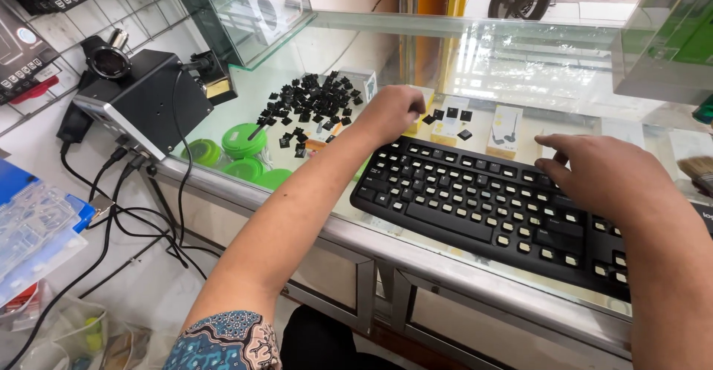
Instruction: Assembling a keyboard by picking up switches and snapping them into the frame
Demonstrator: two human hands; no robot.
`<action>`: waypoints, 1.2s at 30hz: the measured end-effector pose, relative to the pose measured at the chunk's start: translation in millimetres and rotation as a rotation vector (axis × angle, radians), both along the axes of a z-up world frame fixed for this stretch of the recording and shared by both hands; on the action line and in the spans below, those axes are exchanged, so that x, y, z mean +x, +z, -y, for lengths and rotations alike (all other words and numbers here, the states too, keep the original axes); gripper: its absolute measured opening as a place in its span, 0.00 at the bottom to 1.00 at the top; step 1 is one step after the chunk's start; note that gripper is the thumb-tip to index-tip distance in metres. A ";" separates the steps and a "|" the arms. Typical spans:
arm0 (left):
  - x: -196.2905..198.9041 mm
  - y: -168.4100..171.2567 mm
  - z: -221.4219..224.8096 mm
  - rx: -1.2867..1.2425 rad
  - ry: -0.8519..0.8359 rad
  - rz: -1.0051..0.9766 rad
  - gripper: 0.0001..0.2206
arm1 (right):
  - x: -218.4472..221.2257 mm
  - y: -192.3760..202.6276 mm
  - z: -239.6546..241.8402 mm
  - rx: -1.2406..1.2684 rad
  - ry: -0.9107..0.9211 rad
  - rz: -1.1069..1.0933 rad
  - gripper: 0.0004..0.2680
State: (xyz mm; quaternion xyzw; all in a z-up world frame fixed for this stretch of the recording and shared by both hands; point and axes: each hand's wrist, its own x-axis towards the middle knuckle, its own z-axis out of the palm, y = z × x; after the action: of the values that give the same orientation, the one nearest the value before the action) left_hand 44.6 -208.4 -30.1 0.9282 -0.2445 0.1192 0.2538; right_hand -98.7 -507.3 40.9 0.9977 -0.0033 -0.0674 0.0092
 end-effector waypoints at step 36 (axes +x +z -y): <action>-16.4 51.4 -101.9 0.358 0.222 -0.036 0.14 | -0.6 0.1 4.2 -0.020 0.008 0.014 0.17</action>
State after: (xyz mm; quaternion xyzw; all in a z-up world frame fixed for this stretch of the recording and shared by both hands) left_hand 28.2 -106.5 21.3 0.9817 -0.1534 0.0847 0.0743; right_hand -99.3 -511.5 41.0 0.9980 -0.0001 -0.0602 0.0195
